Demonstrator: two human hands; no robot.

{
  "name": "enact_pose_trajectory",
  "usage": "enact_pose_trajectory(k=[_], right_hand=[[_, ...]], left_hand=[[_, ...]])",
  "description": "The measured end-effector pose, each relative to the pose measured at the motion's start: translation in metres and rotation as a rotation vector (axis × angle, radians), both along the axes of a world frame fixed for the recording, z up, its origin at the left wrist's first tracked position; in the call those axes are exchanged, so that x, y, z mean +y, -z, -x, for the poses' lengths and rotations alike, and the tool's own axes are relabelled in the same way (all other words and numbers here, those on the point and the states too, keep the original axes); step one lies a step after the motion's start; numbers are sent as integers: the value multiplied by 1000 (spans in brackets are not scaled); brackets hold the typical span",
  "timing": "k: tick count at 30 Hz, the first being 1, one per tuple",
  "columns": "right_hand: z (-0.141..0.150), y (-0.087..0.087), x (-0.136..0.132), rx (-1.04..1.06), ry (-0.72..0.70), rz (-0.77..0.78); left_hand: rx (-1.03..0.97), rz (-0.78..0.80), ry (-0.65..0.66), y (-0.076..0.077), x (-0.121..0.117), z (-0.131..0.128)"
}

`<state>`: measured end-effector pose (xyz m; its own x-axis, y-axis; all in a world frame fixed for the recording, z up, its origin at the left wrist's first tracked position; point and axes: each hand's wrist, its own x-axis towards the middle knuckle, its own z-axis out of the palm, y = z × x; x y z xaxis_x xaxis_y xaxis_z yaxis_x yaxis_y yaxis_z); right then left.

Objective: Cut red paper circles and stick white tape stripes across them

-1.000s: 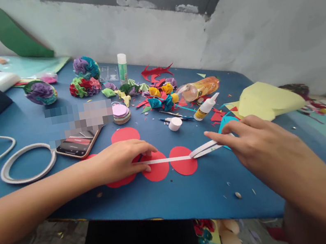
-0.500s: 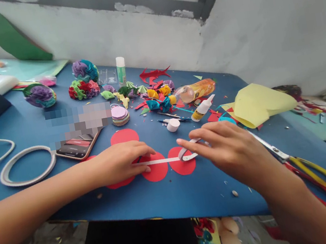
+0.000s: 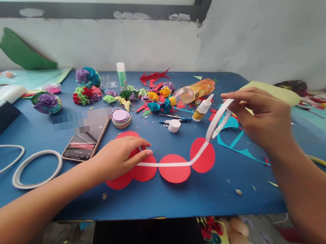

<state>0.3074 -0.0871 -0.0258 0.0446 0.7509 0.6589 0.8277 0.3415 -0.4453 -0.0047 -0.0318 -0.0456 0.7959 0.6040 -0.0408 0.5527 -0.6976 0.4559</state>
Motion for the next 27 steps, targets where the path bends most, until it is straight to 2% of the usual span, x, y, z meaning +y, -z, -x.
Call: enact_pose_trajectory(k=[4, 7, 12, 18, 22, 24, 27], right_hand=[[2, 2, 0, 135, 1, 65], [1, 4, 3, 360, 39, 125], [-1, 12, 11, 653, -54, 165], [1, 18, 16, 752, -154, 274], [1, 20, 18, 764, -171, 303], [1, 21, 19, 760, -171, 299], [1, 21, 20, 751, -166, 300]], left_hand=[[15, -9, 10, -1, -1, -1], [26, -15, 12, -1, -1, -1], [19, -44, 1, 2, -1, 0], [-3, -147, -51, 4, 2, 1], [25, -255, -101, 3, 9, 4], [90, -287, -166, 2, 13, 6], [219, -253, -290, -1, 15, 8]])
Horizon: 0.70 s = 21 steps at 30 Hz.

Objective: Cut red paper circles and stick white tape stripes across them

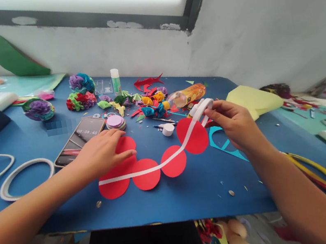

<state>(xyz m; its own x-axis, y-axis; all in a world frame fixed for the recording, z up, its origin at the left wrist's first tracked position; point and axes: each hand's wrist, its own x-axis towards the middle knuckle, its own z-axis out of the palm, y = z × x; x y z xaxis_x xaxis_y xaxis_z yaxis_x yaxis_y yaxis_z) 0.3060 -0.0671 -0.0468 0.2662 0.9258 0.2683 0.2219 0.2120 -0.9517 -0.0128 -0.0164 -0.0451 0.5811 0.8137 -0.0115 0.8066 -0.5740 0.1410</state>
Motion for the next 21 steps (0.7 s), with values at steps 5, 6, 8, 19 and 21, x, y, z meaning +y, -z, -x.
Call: enact_pose_trajectory(k=[5, 6, 8, 19, 21], right_hand=[[2, 1, 0, -50, -11, 11], [2, 2, 0, -70, -14, 9], [3, 5, 0, -109, -33, 0], [14, 11, -4, -210, -161, 43], [15, 10, -4, -211, -167, 43]], left_hand=[[67, 93, -48, -4, 0, 2], [61, 110, -62, -4, 1, 3], [36, 146, -84, -5, 3, 5], [-17, 220, -72, -11, 12, 12], [-14, 202, -60, -10, 12, 12]])
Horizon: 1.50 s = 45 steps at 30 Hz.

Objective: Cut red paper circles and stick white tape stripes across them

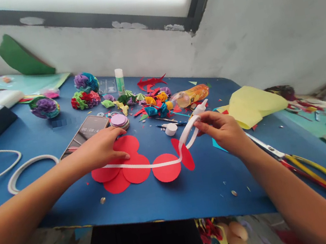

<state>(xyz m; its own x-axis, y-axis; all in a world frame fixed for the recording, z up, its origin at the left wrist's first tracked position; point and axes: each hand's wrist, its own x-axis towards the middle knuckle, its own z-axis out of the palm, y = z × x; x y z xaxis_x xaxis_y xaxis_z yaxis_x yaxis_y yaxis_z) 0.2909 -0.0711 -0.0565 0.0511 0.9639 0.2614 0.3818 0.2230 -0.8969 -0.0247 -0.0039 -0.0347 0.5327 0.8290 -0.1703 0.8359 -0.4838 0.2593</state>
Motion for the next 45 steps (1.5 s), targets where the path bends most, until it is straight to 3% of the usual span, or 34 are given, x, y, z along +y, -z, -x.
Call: enact_pose_trajectory(k=[15, 23, 30, 32, 37, 39, 42, 45], right_hand=[[6, -5, -3, 15, -16, 14], [3, -4, -2, -1, -13, 16], [4, -4, -3, -10, -6, 4], [3, -4, -3, -18, 2, -4], [1, -9, -2, -95, 70, 7], [0, -12, -2, -107, 79, -11], [-1, -15, -4, -71, 18, -25], [1, -16, -8, -22, -72, -19]], left_hand=[[-74, 208, 3, 0, 8, 10], [-114, 21, 32, -7, 3, 5], [-345, -127, -38, -2, 4, 1], [-503, -190, -45, -11, -1, 0], [-860, -388, -127, -56, -38, -4], [-853, -235, -43, -61, -63, -15], [-664, 94, 219, -39, -100, -48], [-440, 148, 352, 0, -119, -97]])
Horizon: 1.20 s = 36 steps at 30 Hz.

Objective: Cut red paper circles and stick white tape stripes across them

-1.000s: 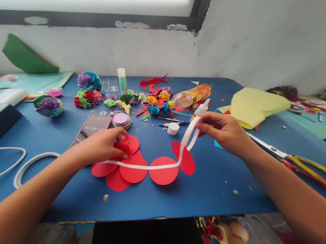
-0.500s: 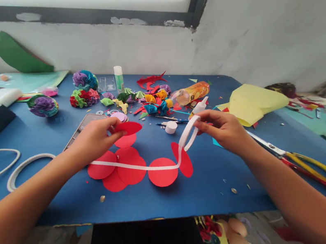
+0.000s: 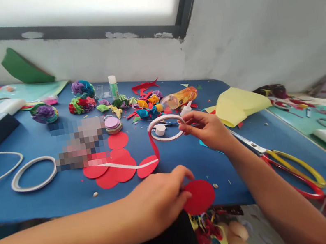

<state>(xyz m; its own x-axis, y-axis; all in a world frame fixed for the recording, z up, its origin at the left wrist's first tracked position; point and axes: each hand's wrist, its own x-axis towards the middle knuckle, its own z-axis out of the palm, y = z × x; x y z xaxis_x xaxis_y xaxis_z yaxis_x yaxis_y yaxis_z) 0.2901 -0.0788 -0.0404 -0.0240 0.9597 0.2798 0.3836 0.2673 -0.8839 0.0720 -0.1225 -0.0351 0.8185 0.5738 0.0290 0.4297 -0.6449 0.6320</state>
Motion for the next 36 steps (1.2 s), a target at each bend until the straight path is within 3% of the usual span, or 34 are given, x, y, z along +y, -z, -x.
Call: enact_pose_trajectory(k=[3, 6, 8, 11, 13, 16, 18, 21, 26, 31, 36], right_hand=[[2, -1, -2, 19, -58, 5], [0, -1, -1, 26, -96, -1], [-4, -1, 2, 30, -108, -4], [-12, 0, 6, 38, -110, 2], [-16, -1, 7, 54, -105, 5], [-17, -4, 4, 124, -116, 28], [-14, -8, 1, 194, -137, 61], [-11, -11, -2, 287, -146, 81], [-18, -8, 1, 446, -138, 90], [-27, -7, 1, 475, -193, 99], [-24, -12, -2, 260, -266, 187]], left_hand=[[131, -153, -13, 25, 3, -41], [152, -254, -56, 26, 6, -52], [102, -358, 5, 20, 0, -39], [-92, -529, 107, 11, -10, 1], [-123, -560, -40, 8, -8, 31], [46, -533, -308, 11, 8, 63], [151, -476, -358, 17, 20, 71], [213, -448, -331, 23, 30, 72], [276, -463, -342, 21, 37, 72], [324, -463, -310, 10, 43, 86], [401, -624, -308, -18, 54, 120]])
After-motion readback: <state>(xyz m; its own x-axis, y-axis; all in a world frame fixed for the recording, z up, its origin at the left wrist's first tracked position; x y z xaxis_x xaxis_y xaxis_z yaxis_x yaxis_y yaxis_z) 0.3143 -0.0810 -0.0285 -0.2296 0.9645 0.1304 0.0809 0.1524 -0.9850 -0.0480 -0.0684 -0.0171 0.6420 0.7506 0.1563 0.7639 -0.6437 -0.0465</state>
